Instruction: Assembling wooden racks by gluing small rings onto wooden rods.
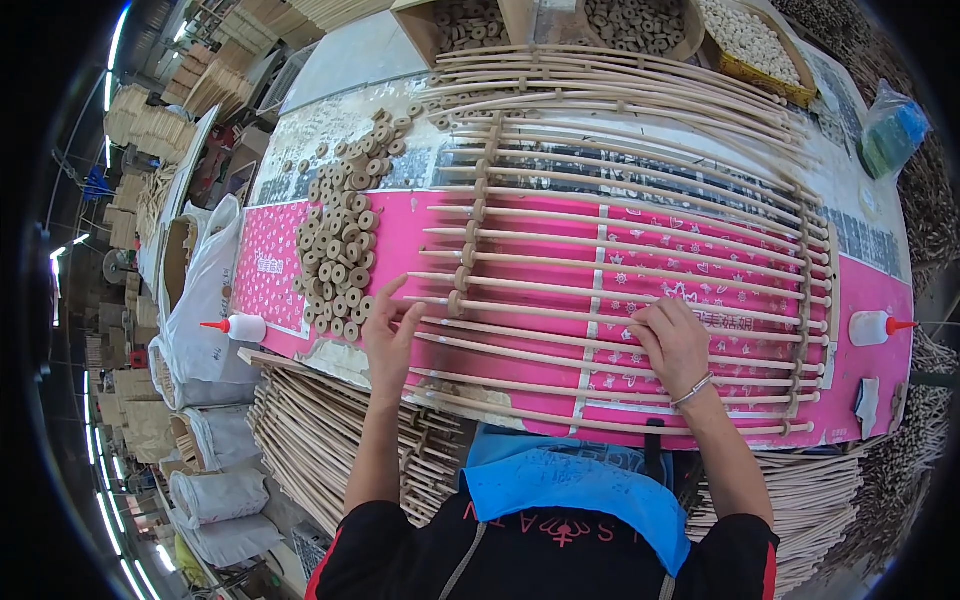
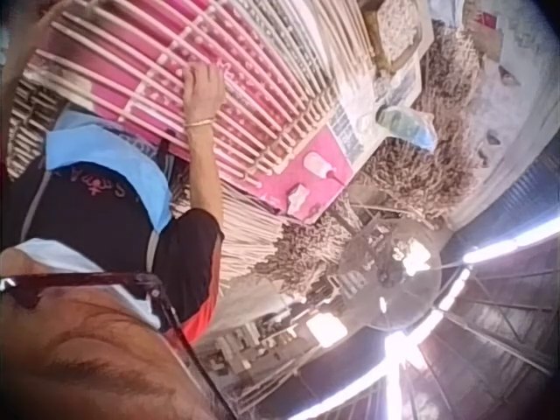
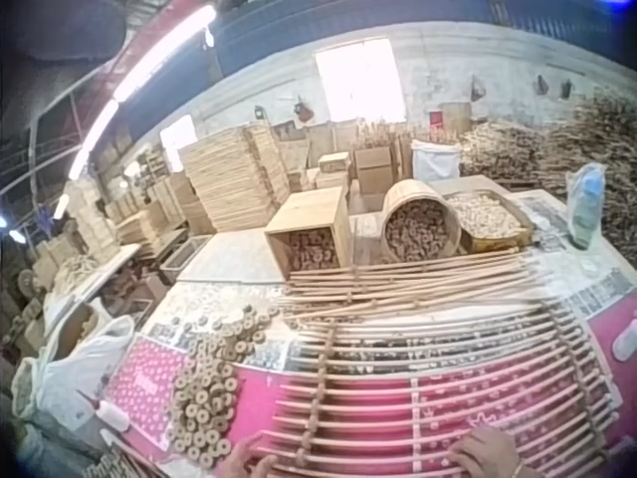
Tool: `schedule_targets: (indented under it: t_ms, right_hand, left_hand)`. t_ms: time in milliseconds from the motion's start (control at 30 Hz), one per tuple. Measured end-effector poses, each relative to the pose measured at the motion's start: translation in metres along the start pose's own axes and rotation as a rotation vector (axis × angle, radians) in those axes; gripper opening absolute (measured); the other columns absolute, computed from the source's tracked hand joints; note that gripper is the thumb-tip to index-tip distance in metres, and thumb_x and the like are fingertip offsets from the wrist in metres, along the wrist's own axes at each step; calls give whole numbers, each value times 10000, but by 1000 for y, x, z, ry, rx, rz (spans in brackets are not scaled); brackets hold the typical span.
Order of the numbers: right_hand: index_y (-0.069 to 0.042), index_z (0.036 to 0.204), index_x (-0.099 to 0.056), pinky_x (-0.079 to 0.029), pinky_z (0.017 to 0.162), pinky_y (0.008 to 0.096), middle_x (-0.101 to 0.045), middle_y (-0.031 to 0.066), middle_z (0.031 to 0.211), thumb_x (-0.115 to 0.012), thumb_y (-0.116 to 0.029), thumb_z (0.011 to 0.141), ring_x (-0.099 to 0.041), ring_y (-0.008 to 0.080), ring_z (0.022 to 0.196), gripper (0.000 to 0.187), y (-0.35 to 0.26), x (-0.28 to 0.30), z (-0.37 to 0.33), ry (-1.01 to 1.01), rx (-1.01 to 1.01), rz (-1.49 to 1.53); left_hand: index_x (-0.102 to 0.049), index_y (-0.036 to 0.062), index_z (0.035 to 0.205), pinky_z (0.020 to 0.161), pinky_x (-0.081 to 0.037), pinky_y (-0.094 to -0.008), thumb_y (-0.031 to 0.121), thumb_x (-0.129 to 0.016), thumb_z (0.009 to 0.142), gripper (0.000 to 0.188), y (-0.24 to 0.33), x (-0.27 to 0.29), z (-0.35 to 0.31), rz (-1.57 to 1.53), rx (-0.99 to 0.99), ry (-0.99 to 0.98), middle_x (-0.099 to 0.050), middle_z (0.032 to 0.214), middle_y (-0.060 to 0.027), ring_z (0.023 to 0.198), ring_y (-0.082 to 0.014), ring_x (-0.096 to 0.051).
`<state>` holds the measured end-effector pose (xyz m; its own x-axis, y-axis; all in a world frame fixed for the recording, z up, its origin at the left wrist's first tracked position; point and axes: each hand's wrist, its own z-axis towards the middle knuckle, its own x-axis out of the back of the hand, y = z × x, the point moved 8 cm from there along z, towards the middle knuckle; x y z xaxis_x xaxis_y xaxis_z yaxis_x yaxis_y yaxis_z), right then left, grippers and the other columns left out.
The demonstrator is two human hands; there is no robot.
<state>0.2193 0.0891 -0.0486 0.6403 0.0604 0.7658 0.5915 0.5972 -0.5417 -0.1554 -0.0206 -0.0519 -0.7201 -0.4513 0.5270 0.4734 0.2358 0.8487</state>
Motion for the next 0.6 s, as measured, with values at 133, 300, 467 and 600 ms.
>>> schedule_targets:
  t_ms: [133, 300, 467, 600]
  right_hand:
    - [-54, 905, -692, -493, 725, 396, -620, 80, 893, -774, -137, 841, -612, 276, 855, 133, 0, -4, 1, 0, 37, -60]
    - [-61, 935, -697, -454, 773, 405, -612, 75, 891, -783, -147, 830, -600, 276, 879, 161, -11, 6, 5, 66, 59, -152]
    - [-73, 970, -707, -440, 803, 417, -628, 73, 913, -787, -148, 812, -597, 274, 881, 192, -18, 9, -13, -31, 86, -106]
    - [-55, 951, -703, -444, 793, 426, -633, 89, 926, -793, -127, 789, -594, 298, 885, 199, -28, -1, -15, -55, 116, -43]
  left_hand:
    - [-670, 54, 1284, 747, -491, -287, 103, -727, 945, 347, -11, 22, 6, 165, -52, 93, -692, 924, -50, 829, -132, -627]
    - [-680, 77, 1231, 902, -481, -431, 110, -779, 829, 415, -19, 61, 15, 489, -167, 208, -652, 1148, -90, 1043, -326, -620]
    - [-673, 97, 1245, 876, -485, -428, 99, -806, 787, 477, -32, 65, 7, 591, -193, 65, -623, 1188, -85, 1022, -308, -622]
    - [-669, 91, 1246, 872, -489, -425, 76, -803, 779, 486, -39, 64, 9, 594, -157, 86, -617, 1152, -100, 1008, -309, -617]
